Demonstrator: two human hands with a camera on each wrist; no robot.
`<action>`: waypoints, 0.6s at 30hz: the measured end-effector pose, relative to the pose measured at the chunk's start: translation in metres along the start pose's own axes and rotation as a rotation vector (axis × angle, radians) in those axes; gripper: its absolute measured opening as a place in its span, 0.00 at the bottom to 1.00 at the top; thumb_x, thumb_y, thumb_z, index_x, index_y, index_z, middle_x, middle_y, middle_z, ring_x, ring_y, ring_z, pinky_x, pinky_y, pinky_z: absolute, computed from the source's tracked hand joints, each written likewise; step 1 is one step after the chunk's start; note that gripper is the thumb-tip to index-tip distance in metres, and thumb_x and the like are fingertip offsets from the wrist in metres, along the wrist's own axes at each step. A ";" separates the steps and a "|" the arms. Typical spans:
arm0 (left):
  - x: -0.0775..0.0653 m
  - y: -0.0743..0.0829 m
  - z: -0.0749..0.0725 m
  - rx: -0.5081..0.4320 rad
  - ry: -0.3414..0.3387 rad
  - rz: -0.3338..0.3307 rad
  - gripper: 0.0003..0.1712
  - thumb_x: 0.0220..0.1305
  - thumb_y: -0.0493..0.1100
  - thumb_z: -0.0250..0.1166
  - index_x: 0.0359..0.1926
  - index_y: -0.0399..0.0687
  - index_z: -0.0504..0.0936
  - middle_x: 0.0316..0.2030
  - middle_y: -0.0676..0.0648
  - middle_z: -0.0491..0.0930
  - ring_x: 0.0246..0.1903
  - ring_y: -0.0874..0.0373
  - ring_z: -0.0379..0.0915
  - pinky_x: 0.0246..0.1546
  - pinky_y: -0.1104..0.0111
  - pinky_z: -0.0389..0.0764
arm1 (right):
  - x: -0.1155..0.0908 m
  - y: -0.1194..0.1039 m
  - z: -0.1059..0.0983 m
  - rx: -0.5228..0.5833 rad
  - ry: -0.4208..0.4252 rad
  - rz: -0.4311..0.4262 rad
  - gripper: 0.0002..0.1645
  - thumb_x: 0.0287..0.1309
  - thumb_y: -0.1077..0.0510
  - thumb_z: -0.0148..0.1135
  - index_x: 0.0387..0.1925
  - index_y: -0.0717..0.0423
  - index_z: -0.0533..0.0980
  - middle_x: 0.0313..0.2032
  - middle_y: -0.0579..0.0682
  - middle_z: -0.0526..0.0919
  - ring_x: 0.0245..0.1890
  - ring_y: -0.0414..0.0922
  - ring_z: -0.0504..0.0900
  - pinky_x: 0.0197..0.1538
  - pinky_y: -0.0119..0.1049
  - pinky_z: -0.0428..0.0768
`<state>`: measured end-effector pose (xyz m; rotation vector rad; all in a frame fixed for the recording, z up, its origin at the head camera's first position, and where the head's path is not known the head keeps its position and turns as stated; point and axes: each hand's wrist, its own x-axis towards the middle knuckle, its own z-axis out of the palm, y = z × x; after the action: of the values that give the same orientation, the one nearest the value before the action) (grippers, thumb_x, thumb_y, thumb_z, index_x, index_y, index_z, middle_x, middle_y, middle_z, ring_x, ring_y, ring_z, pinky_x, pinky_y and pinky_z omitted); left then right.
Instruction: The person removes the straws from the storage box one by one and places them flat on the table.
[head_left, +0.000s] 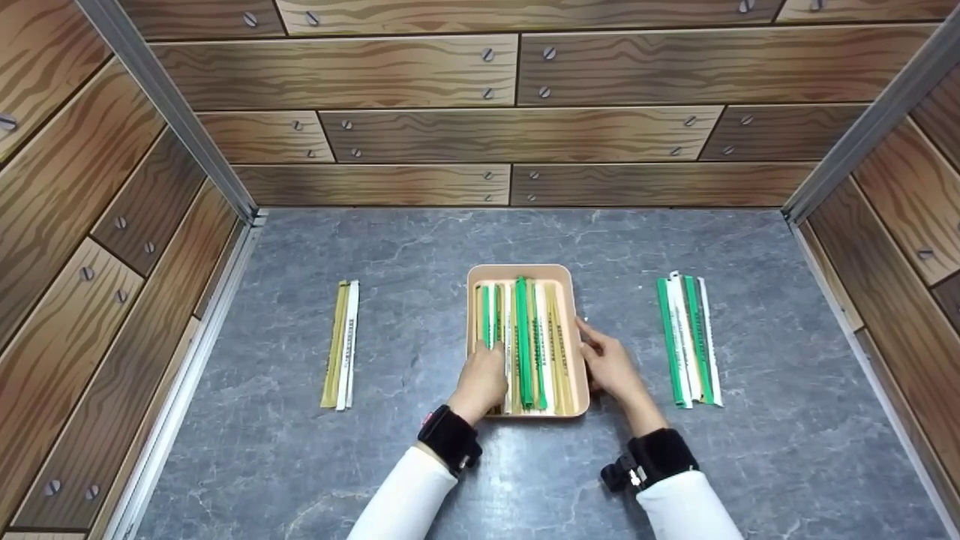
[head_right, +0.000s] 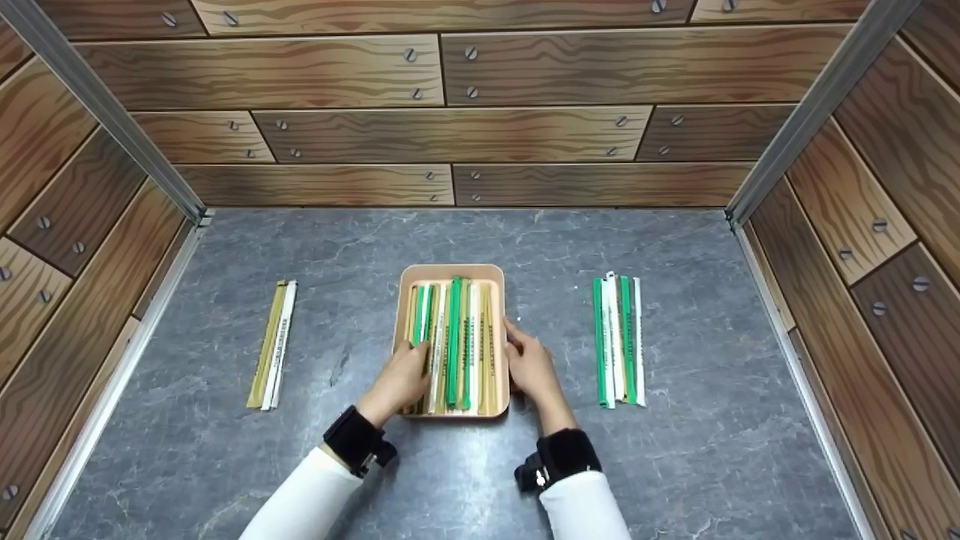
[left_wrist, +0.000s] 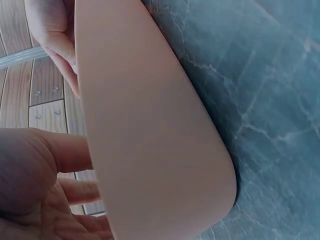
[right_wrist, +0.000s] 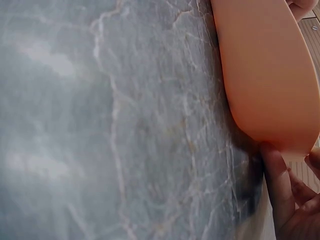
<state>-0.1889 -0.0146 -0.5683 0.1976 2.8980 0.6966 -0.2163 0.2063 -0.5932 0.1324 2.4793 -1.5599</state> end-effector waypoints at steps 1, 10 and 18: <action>0.000 -0.001 0.000 -0.003 0.004 0.004 0.23 0.50 0.24 0.64 0.51 0.31 0.76 0.45 0.31 0.73 0.38 0.40 0.78 0.41 0.54 0.82 | 0.000 0.000 0.000 -0.001 0.001 -0.001 0.30 0.71 0.63 0.50 0.72 0.44 0.64 0.53 0.66 0.78 0.26 0.47 0.81 0.20 0.42 0.81; 0.002 -0.003 0.003 -0.008 -0.008 -0.013 0.33 0.49 0.24 0.64 0.61 0.35 0.73 0.46 0.30 0.76 0.38 0.38 0.79 0.36 0.54 0.83 | 0.000 0.001 0.001 0.009 0.004 0.004 0.30 0.71 0.63 0.51 0.72 0.43 0.64 0.52 0.66 0.78 0.22 0.47 0.79 0.17 0.42 0.80; 0.003 -0.001 0.009 0.027 -0.003 -0.056 0.36 0.49 0.27 0.67 0.62 0.40 0.73 0.44 0.30 0.75 0.33 0.40 0.79 0.27 0.55 0.83 | 0.000 0.002 0.002 0.003 0.013 -0.016 0.30 0.71 0.63 0.50 0.71 0.45 0.64 0.51 0.66 0.79 0.23 0.46 0.80 0.17 0.42 0.80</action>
<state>-0.1901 -0.0111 -0.5765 0.1201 2.8994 0.6481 -0.2162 0.2057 -0.5959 0.1239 2.4939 -1.5743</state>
